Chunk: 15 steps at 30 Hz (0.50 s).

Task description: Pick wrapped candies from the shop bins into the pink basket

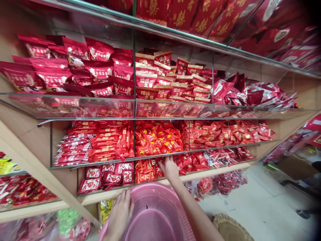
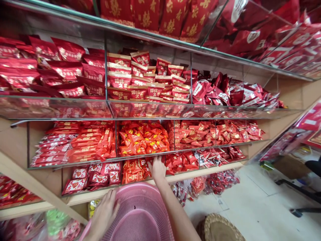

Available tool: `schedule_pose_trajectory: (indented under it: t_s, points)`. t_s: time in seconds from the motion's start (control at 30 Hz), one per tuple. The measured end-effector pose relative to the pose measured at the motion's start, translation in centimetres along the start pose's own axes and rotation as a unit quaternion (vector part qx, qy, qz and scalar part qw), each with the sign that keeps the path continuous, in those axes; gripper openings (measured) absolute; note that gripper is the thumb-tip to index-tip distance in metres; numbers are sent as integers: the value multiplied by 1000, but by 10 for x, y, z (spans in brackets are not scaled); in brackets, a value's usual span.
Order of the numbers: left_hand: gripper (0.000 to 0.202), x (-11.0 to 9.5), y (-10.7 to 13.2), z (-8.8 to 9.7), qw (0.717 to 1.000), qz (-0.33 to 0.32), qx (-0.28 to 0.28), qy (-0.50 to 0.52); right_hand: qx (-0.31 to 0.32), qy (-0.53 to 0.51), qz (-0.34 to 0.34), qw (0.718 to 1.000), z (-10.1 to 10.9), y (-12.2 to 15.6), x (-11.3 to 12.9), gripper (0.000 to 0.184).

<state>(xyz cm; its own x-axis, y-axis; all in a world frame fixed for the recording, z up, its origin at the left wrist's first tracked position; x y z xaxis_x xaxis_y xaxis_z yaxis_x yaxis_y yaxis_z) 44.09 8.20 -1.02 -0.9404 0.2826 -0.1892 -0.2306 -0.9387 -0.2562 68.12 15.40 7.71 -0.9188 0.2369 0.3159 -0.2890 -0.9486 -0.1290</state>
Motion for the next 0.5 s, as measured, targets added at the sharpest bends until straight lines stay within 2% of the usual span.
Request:
schedule_pose_trajectory:
  t_s: [0.1, 0.27, 0.4, 0.5]
  points:
    - [37, 1, 0, -2, 1000, 4, -4, 13, 3, 8, 23, 1000, -11, 10, 2, 54]
    - [38, 4, -2, -2, 998, 14, -3, 65, -10, 5, -1, 1000, -16, 16, -4, 51]
    - [38, 9, -4, -2, 993, 33, 5, 117, -12, -16, 30, 999, 1, 25, -8, 48]
    - [39, 11, -4, -2, 991, 43, 12, 123, 52, -48, 64, 995, 31, 39, -13, 33]
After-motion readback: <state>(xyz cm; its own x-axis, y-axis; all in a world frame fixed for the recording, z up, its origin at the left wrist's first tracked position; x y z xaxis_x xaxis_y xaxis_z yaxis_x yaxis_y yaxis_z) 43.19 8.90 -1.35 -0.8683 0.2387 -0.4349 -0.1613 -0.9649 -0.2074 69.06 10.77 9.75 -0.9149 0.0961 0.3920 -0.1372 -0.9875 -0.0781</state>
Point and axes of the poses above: each hand's wrist, its own y-axis away from the middle knuckle, its own z-axis out of the back of the hand, x = y × z, the point moved 2 cm from there along -y, towards the middle knuckle, and after that the axes turned 4 degrees about -y, right-handed, at the moved point
